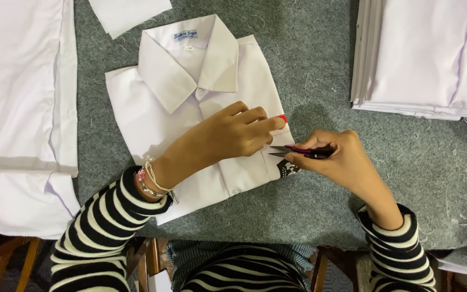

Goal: Trimming loose threads from a white collared shirt and folding it neatly for packaging.

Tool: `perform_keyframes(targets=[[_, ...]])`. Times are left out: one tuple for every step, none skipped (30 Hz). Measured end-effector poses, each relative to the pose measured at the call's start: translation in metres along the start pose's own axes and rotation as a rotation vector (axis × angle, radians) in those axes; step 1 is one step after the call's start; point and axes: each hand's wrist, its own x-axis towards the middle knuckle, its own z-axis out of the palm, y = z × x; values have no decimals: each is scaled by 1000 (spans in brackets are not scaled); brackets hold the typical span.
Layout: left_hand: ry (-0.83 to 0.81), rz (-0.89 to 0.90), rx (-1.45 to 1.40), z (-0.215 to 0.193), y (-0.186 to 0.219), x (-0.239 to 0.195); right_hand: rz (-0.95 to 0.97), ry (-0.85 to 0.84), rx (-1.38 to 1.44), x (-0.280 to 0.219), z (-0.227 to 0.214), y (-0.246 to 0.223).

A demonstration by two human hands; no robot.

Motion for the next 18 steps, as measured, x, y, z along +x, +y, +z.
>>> perform_keyframes(targets=[[0, 1, -1, -1, 0, 0, 0, 1, 0, 0, 0, 1], [-7, 12, -15, -2, 0, 1, -7, 2, -9, -1, 0, 3], [-16, 23, -29, -3, 0, 1, -15, 1, -17, -1, 1, 4], [-16, 23, -28, -4, 0, 1, -15, 1, -17, -1, 0, 2], [-16, 32, -20, -5, 0, 2, -6, -1, -25, -2, 0, 0], [-17, 41, -11, -6, 1, 2, 4, -4, -34, -2, 0, -1], [-17, 40, -12, -3, 3, 1, 4, -4, -34, -2, 0, -1], [-13, 47, -10, 1, 4, -1, -1, -5, -31, -1, 0, -1], [-10, 53, -8, 4, 6, -2, -6, -6, -29, -1, 0, -1], [-10, 52, -8, 4, 6, -1, -6, -6, -28, 0, 0, -1], [-1, 61, -12, 3, 6, -1, -7, -7, -29, 0, 0, -2], [9, 69, -16, 3, 6, 0, -9, -8, -29, 1, 1, -3], [9, 69, -16, 1, 7, 1, -9, -9, -29, 1, 1, -1], [12, 71, -4, 0, 7, 2, -8, -9, -25, 1, 1, 0], [15, 74, 8, -1, 7, 3, -8, -8, -22, 0, 1, 1], [16, 75, 8, 0, 6, 2, -8, -8, -23, 0, 0, 1], [16, 63, 4, 1, 6, 2, -1, -5, -20, 0, 0, 1], [16, 52, 0, 1, 6, 2, 7, -3, -18, -1, 0, 0]])
